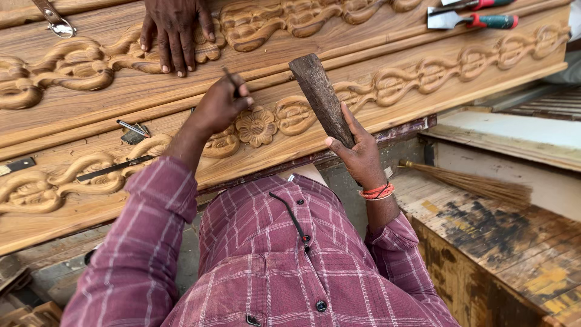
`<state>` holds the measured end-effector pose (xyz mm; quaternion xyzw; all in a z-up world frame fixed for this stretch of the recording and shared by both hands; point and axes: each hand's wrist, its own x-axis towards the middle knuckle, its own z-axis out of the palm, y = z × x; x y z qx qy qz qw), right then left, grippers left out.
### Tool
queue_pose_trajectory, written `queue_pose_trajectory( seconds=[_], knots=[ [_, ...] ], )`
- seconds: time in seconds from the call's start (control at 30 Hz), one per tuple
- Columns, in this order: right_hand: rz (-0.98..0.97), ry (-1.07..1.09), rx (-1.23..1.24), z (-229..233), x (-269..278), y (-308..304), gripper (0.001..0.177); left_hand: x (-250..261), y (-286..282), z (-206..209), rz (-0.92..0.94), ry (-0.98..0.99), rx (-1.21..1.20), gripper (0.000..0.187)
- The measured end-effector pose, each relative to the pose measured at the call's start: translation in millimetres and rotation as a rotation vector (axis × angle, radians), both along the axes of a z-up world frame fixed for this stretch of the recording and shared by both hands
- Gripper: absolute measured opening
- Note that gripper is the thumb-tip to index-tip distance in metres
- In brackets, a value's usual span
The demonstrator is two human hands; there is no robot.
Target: The person carves intricate floral and vine patterns into a long wooden panel using a chisel and a wooden mallet. They repeatedly strike the chisel to shape the wood, occasionally pausing to adjust their grip or position the tool.
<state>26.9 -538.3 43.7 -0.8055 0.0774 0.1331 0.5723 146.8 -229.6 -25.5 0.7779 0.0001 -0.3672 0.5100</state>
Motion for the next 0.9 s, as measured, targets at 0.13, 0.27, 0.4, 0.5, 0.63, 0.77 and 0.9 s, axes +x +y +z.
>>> queue_pose_trajectory(
  seconds=[0.13, 0.27, 0.4, 0.5, 0.63, 0.77, 0.9],
  knots=[
    [0.002, -0.016, -0.007, 5, -7, 14, 0.081, 20, -6, 5, -0.257, -0.052, 0.042, 0.019],
    [-0.002, -0.024, -0.005, 11, -6, 22, 0.081, 35, -15, 6, -0.401, -0.085, 0.057, 0.015],
    [-0.005, -0.032, -0.01, 15, -3, 30, 0.078, 38, -18, 6, -0.46, -0.091, 0.097, 0.012],
    [-0.01, -0.068, 0.014, 19, 3, 35, 0.078, 36, -21, 6, -0.485, -0.136, 0.107, 0.01],
    [-0.022, -0.094, 0.028, 24, 15, 44, 0.077, 34, -21, 5, -0.531, -0.258, 0.122, 0.007],
    [0.14, -0.194, -0.294, 30, 28, 47, 0.077, 32, -23, 2, -0.542, -0.268, 0.132, 0.008],
    [0.077, -0.162, -0.212, 33, 32, 51, 0.077, 30, -22, -2, -0.525, -0.287, 0.116, 0.009]
  ],
)
